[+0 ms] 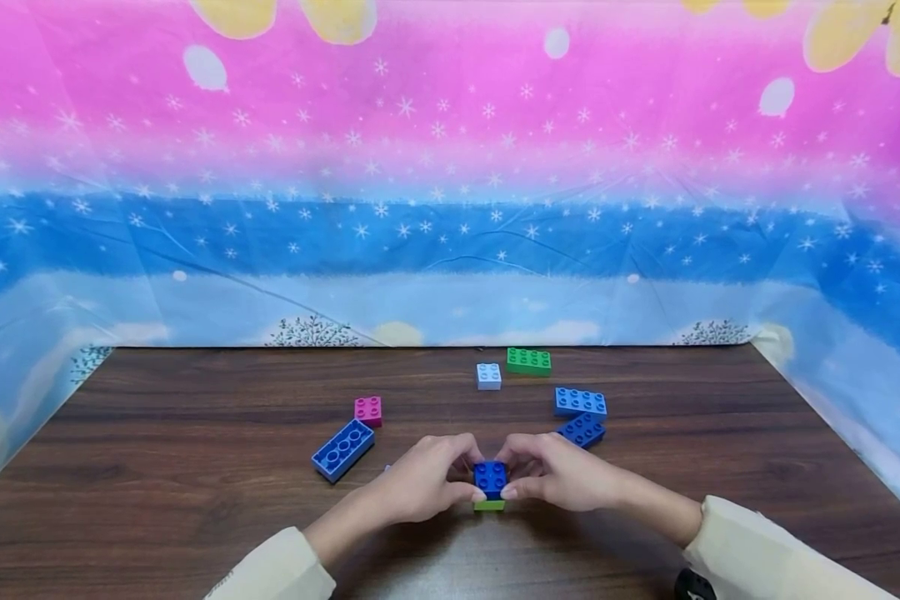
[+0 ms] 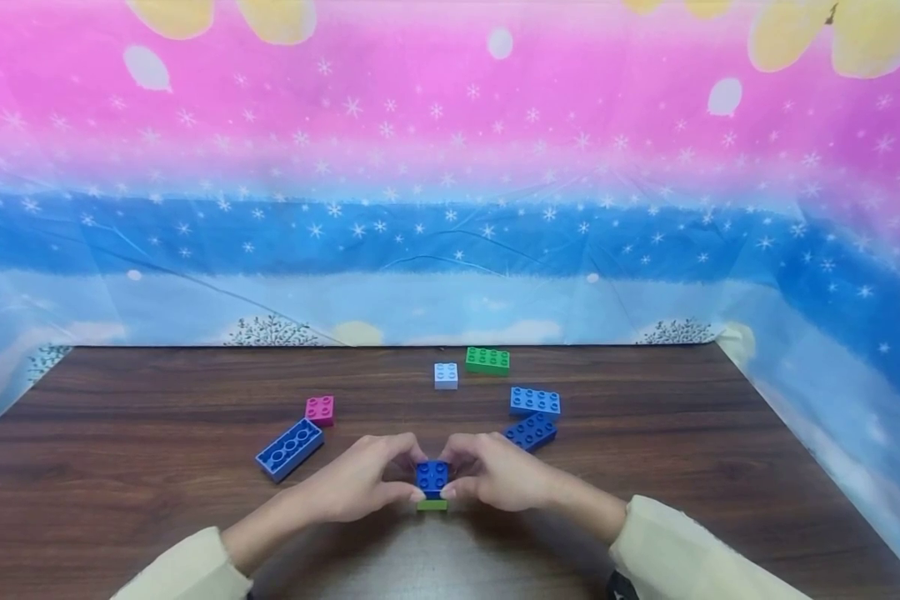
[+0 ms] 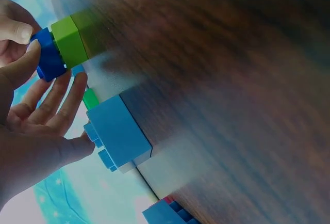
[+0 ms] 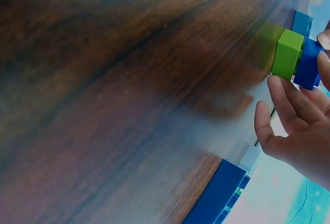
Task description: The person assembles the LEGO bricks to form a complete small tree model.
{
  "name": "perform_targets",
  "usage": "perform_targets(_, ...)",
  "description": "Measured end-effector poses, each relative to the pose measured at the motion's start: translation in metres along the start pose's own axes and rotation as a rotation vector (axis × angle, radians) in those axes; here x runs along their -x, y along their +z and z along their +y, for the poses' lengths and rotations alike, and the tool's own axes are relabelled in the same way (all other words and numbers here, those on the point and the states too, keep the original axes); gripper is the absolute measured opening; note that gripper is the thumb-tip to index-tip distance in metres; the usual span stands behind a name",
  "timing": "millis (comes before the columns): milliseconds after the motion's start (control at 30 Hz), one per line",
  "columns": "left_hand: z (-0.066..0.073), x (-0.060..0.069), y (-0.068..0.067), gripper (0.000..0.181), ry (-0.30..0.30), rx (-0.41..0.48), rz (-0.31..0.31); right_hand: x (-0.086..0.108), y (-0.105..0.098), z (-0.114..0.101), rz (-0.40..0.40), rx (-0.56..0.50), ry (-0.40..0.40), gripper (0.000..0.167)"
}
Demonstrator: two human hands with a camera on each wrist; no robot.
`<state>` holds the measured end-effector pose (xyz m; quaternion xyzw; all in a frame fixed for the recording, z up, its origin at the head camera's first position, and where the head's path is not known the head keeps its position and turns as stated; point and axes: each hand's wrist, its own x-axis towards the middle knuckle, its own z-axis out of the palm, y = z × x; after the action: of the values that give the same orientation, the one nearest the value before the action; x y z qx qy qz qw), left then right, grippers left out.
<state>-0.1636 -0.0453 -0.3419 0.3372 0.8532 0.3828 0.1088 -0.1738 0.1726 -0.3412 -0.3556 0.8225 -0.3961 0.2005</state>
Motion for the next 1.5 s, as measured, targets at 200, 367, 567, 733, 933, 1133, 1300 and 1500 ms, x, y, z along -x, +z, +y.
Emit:
perform_targets(200, 0.0002, -0.0011, -0.0001, 0.017, -0.041, 0.007, 0.003, -0.0028, -0.0029, 0.0016, -0.016, 0.013, 0.001, 0.018)
perform_targets(367, 0.0008, -0.0009, -0.0008, 0.017, -0.059, 0.018, 0.005, -0.0036, -0.0032, 0.0015, -0.011, 0.0, 0.009, 0.018)
perform_targets(567, 0.0025, 0.0002, -0.0015, 0.018, -0.069, 0.019, 0.004, -0.0045, -0.0029, 0.0003, 0.006, -0.001, 0.005, 0.018)
perform_targets(733, 0.0035, 0.0008, -0.0018, 0.018, -0.061, 0.016, 0.01, -0.0043, -0.002, -0.0008, 0.019, 0.018, 0.004, 0.018)
perform_targets(933, 0.0041, -0.0001, -0.002, 0.018, -0.069, 0.013, 0.016, -0.0048, -0.0034, -0.0014, 0.018, 0.034, 0.001, 0.019)
perform_targets(1133, 0.0038, -0.0004, -0.0014, 0.017, -0.093, 0.023, 0.004, -0.0038, -0.0037, 0.0014, 0.007, 0.025, 0.007, 0.02)
perform_targets(1300, 0.0023, -0.0007, -0.0012, 0.018, -0.094, 0.035, -0.005, -0.0019, -0.0039, 0.0042, 0.005, 0.039, 0.0, 0.022)
perform_targets(1500, 0.0013, -0.0011, -0.0022, 0.019, -0.076, 0.005, -0.021, -0.0018, -0.0036, 0.0069, 0.002, 0.054, -0.005, 0.022)
